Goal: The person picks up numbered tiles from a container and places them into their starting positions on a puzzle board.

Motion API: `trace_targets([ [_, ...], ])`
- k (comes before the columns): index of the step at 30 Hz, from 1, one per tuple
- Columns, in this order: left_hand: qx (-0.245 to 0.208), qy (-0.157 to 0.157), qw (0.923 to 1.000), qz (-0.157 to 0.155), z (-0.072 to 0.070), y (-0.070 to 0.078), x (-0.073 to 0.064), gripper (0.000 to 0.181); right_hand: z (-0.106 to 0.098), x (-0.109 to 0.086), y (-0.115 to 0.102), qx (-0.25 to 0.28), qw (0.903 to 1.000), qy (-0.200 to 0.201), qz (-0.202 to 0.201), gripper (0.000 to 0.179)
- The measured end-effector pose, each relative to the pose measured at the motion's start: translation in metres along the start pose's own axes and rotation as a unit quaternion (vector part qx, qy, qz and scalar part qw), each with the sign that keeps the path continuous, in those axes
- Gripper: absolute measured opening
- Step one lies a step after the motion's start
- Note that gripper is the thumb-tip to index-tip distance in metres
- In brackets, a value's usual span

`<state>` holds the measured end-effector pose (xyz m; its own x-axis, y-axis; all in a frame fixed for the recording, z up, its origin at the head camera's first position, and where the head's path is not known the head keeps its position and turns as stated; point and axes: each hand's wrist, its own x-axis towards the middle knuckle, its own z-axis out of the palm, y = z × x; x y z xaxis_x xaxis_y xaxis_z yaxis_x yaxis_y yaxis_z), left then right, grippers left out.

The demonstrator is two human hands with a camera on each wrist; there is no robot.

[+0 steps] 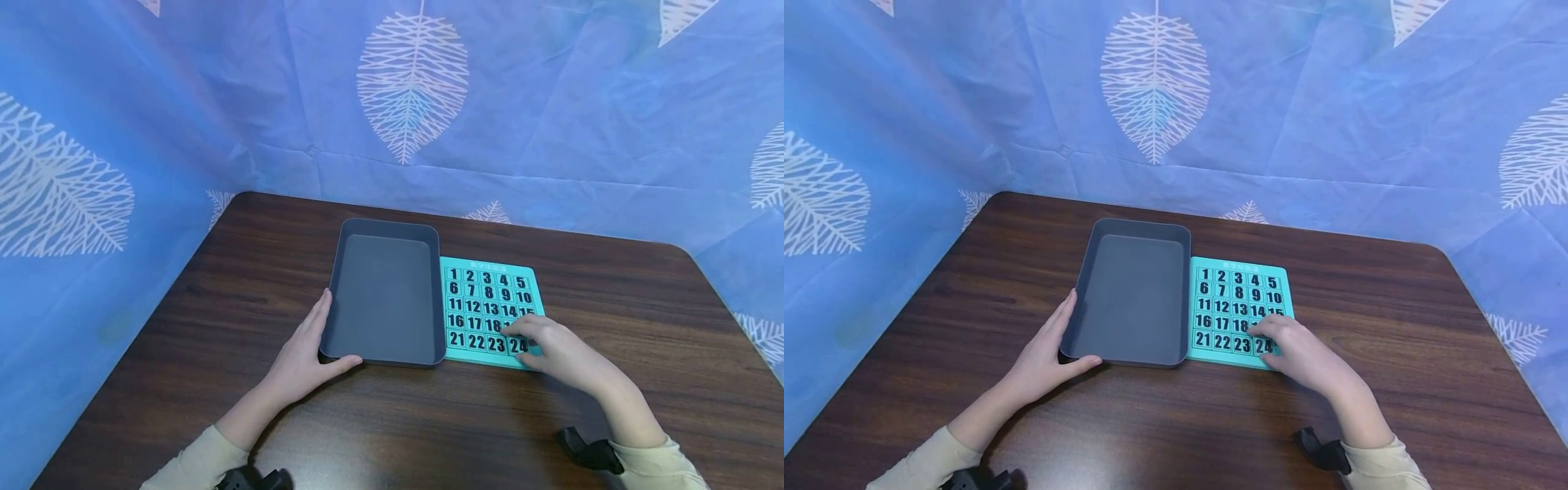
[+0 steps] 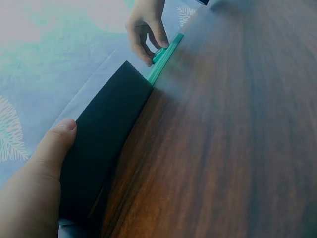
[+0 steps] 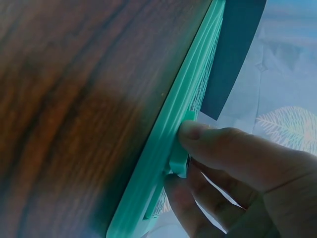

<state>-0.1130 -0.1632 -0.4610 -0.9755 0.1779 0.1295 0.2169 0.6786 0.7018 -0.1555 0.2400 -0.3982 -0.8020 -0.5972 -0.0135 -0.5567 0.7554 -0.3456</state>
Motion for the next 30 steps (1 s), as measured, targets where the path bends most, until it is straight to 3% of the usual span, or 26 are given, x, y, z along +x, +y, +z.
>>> trace_targets([
  [19, -0.003, -0.012, 0.9999, 0.008, 0.001, -0.009, -0.001, 0.110, 0.009, -0.005, -0.004, 0.023, 0.9996, -0.001, 0.016, 0.034],
  [30, -0.022, 0.003, 0.9997, -0.014, 0.005, -0.014, -0.015, 0.110, 0.006, 0.001, -0.007, 0.010, 0.9997, -0.002, -0.022, 0.034],
])
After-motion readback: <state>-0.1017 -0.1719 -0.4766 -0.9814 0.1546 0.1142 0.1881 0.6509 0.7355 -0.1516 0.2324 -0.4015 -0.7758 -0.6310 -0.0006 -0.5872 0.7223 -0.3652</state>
